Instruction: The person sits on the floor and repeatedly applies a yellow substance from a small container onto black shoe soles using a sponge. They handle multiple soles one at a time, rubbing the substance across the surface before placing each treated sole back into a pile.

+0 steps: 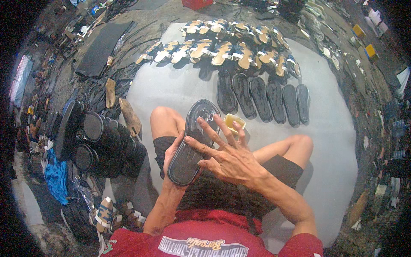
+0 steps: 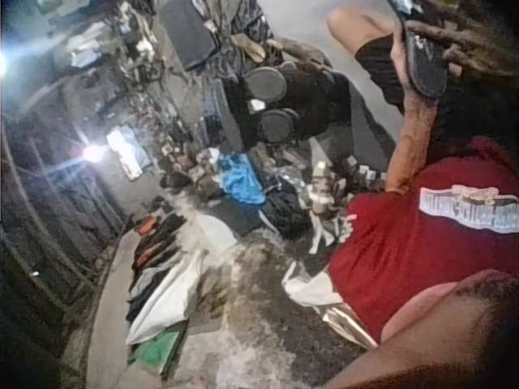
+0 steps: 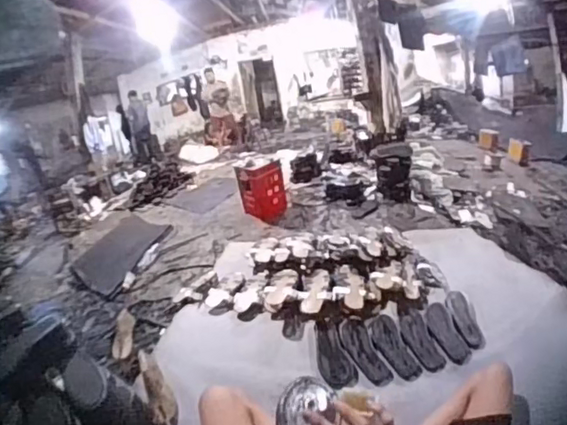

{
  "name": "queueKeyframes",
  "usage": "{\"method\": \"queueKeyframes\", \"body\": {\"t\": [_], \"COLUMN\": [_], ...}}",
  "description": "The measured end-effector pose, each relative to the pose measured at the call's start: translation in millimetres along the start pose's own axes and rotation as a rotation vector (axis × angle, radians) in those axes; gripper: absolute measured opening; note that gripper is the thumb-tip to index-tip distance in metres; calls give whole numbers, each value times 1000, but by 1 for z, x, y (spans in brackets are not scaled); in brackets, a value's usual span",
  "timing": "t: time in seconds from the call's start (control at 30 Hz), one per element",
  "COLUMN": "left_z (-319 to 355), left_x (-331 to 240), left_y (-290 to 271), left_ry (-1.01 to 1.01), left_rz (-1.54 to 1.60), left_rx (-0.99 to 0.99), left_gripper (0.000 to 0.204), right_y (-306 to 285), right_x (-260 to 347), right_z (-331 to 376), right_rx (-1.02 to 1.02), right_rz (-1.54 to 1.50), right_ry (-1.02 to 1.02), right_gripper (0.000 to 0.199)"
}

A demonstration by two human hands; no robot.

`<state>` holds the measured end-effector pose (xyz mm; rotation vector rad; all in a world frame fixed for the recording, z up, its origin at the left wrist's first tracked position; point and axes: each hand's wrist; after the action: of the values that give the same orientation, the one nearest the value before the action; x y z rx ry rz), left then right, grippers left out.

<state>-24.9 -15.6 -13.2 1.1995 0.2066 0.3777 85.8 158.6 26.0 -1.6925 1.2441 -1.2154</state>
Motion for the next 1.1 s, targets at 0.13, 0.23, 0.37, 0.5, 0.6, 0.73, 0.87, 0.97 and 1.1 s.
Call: {"method": "queueKeyframes", "body": {"t": [0.13,0.23,0.37,0.5,0.6,0.73,0.87,0.97,1.1], "left_z": [3,0,1,0,-3,2,8,23,33], "left_x": [1,-3,-1,-3,-8,-4,-1,11,13], "left_y": [9,-2,5,2,-3,-5,-8,-8,-2], "left_ry": [17,49,91,72,-19,-12,120,563,579], "left_rz": [26,-15,-34,-40,-18,37,-152,-766,-935], "left_rx": [-63,-75,-153,-156,-75,-83,41,-4,-70], "left_gripper": [52,52,51,50,51,55,49,51,52], "right_y": [-1,-3,-4,-6,-7,-11,-11,-10,-12], "right_x": [7,12,18,25,29,31,31,27,19], "right_z": [0,1,2,3,5,4,6,6,3], "right_rx": [17,37,50,63,64,88,91,114,124], "right_rz": [-5,-41,-98,-135,-143,-153,-164,-190,-191], "right_ry": [-21,-14,-34,-51,-76,-113,-155,-169,-254], "right_gripper": [63,62,61,61,62,61,59,57,54]}}
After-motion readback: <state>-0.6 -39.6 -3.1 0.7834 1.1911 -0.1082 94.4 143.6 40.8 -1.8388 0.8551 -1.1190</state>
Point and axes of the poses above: each hand's wrist, its own z-axis away from the middle knuckle, its own y-axis out of the palm, x = y × z, and after that the axes turned 14 degrees about -x, right-handed
